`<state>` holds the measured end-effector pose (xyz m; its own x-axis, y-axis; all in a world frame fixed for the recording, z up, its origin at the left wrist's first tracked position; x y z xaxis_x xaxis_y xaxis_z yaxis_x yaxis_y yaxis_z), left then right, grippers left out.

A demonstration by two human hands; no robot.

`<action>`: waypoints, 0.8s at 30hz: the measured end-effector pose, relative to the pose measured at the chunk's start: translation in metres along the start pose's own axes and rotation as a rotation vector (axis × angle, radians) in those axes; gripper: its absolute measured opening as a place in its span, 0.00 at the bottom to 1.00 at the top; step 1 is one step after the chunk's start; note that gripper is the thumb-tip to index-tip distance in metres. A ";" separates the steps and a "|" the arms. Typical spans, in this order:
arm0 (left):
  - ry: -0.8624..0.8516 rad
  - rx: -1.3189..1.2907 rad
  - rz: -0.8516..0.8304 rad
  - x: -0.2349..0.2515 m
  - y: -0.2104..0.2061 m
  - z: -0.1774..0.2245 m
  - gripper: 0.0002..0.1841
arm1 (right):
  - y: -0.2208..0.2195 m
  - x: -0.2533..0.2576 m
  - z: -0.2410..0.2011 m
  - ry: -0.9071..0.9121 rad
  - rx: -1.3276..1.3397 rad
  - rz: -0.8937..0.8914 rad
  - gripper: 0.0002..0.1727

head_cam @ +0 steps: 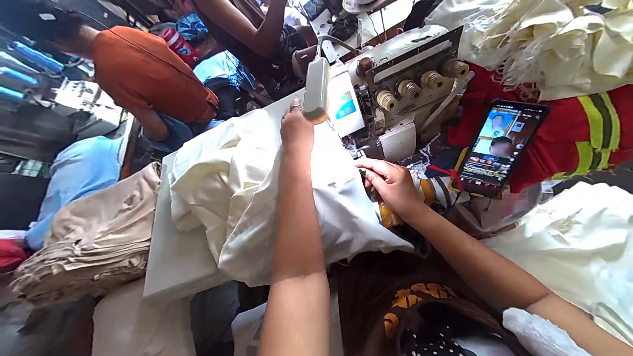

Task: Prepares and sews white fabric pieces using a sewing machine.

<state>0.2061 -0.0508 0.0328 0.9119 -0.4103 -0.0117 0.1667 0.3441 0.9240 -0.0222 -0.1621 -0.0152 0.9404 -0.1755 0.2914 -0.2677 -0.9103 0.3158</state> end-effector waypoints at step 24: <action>-0.204 -0.421 0.557 -0.239 0.025 0.024 0.10 | 0.021 -0.013 -0.019 -0.088 -0.400 -0.249 0.15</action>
<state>-0.0166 0.0357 0.0682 0.8220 -0.2150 0.5274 -0.1342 0.8267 0.5463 -0.0438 -0.1720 0.0053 0.9957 -0.0173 0.0907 -0.0757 -0.7160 0.6940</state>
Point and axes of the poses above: each hand's wrist, its own x-axis towards the middle knuckle, its own y-axis out of the back of the hand, z = x × y, the point moved 7 cm from there along x, towards the middle knuckle, and after that the axes turned 13 degrees about -z, right-handed, at the moved point
